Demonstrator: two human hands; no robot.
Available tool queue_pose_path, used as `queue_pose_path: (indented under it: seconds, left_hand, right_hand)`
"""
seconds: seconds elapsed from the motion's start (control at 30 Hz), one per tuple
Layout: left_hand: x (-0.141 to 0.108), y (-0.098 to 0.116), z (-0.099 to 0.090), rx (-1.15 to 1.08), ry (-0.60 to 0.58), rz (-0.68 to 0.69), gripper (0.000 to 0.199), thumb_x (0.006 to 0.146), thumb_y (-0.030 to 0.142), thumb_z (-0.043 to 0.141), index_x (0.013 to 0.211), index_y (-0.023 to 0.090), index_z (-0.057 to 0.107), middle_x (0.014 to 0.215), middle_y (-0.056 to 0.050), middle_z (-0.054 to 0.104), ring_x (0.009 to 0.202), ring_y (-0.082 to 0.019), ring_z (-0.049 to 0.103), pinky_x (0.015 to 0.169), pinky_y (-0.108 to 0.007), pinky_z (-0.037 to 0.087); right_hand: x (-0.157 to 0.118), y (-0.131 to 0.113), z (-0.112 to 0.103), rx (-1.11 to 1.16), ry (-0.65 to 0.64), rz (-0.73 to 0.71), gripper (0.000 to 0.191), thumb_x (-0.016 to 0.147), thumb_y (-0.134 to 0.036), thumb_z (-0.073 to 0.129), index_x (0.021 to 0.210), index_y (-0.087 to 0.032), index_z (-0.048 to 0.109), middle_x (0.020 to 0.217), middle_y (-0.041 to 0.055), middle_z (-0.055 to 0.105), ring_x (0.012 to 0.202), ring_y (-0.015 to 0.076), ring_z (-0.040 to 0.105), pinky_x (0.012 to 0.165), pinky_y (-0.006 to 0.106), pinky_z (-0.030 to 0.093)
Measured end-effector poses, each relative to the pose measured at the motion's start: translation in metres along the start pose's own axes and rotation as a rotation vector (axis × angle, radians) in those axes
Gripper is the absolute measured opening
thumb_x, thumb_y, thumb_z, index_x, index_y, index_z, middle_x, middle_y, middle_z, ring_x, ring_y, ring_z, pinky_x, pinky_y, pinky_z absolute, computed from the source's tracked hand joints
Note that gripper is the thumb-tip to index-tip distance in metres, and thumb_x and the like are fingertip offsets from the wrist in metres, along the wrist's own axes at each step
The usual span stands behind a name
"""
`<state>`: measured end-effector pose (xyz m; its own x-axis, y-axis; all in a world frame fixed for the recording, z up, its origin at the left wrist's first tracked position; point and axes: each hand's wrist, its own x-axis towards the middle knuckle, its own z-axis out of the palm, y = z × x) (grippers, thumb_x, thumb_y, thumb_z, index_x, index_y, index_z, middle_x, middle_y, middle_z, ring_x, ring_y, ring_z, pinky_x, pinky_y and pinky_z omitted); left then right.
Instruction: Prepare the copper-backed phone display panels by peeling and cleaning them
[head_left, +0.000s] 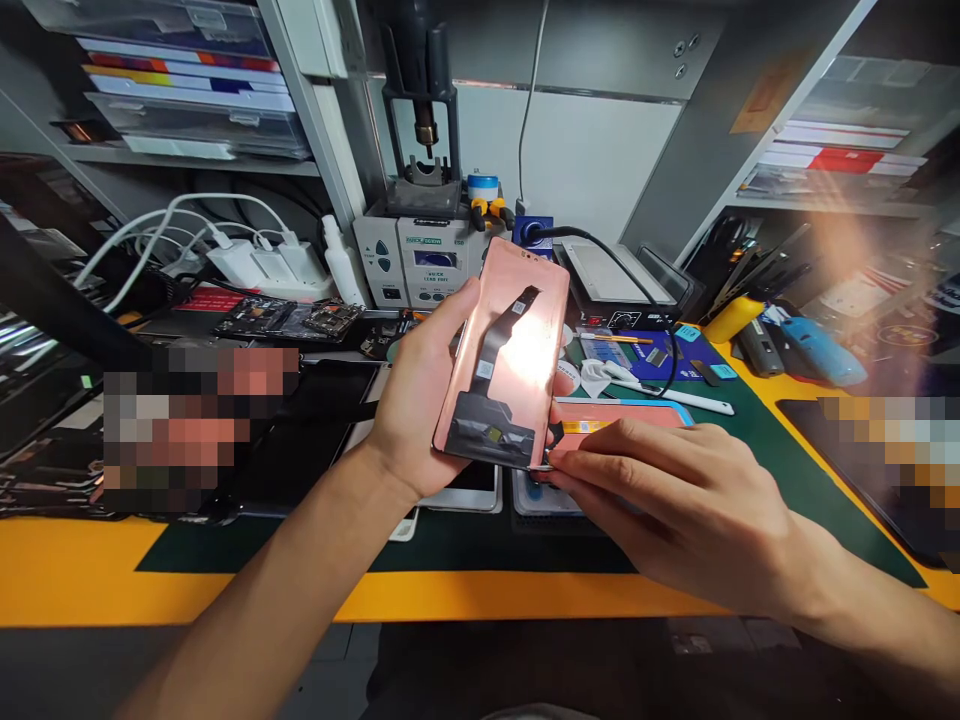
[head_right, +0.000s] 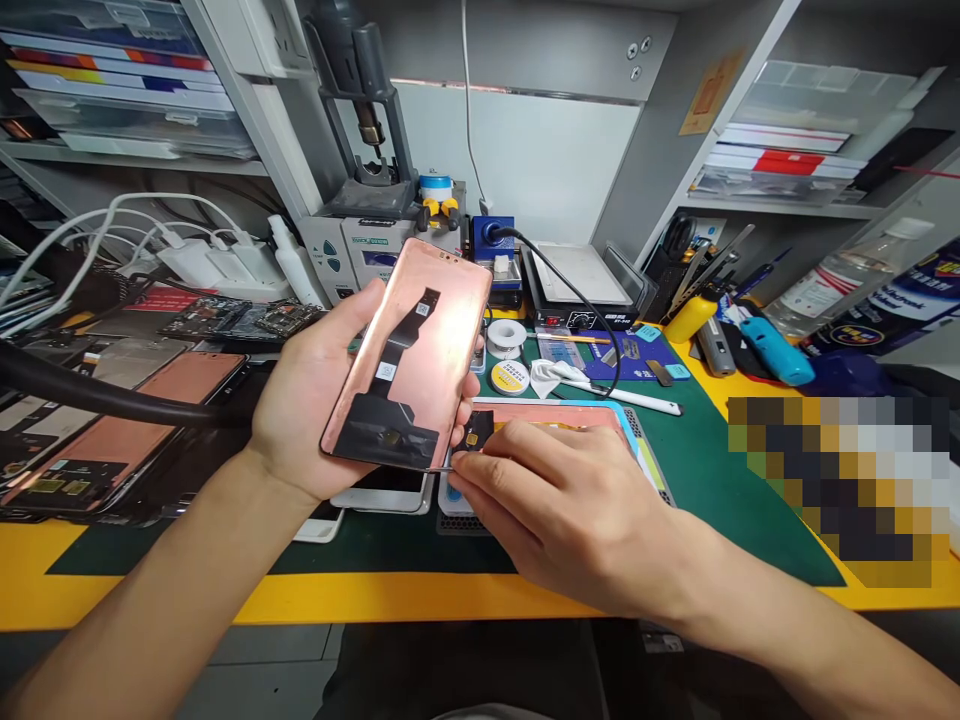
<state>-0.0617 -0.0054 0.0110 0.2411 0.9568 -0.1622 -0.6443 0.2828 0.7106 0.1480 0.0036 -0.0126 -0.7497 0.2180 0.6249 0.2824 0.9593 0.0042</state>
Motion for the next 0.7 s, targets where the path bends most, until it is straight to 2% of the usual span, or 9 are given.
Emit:
queue_pose_path:
  seconds: [0.23,0.5,0.6,0.7]
  left_hand:
    - [0.0017,0.0006,0.0002,-0.005,0.022,0.010,0.054,0.098,0.055,0.036,0.115,0.016,0.070,0.081,-0.010,0.072,0.077,-0.032,0.072,0.049,-0.036,0.055]
    - [0.0028,-0.0010,-0.0037,0.025,-0.017,-0.021,0.056,0.097,0.059,0.036,0.110,0.016,0.069,0.074,-0.010,0.071,0.062,-0.026,0.069,0.049,-0.034,0.053]
    - [0.0030,-0.0005,-0.0040,0.051,-0.010,-0.038,0.059,0.096,0.061,0.034,0.114,0.015,0.067,0.073,-0.010,0.071,0.063,-0.028,0.070,0.049,-0.036,0.054]
    - [0.0027,0.0003,-0.0027,0.031,0.008,-0.013,0.055,0.097,0.059,0.036,0.116,0.016,0.066,0.077,-0.009,0.071,0.070,-0.030,0.072,0.053,-0.037,0.056]
  right_hand:
    - [0.0005,-0.0015,-0.0013,-0.067,0.005,-0.047,0.005,0.092,-0.010,0.069,0.095,-0.014,0.070,0.082,0.0021,0.071,0.065,0.0107,0.057,0.051,0.029,0.033]
    - [0.0000,0.0013,-0.0020,-0.136,0.006,-0.114,0.006,0.095,-0.008,0.064,0.094,-0.012,0.068,0.080,0.0031,0.070,0.065,0.0121,0.057,0.058,0.028,0.042]
    - [0.0004,0.0015,-0.0025,-0.116,0.010,-0.089,0.006,0.096,-0.009,0.064,0.094,-0.013,0.069,0.080,0.0022,0.070,0.067,0.0115,0.058,0.063,0.026,0.045]
    - [0.0007,0.0004,-0.0020,-0.092,0.048,-0.052,0.008,0.091,-0.011,0.072,0.097,-0.014,0.070,0.083,0.0004,0.071,0.073,0.0101,0.062,0.068,0.024,0.047]
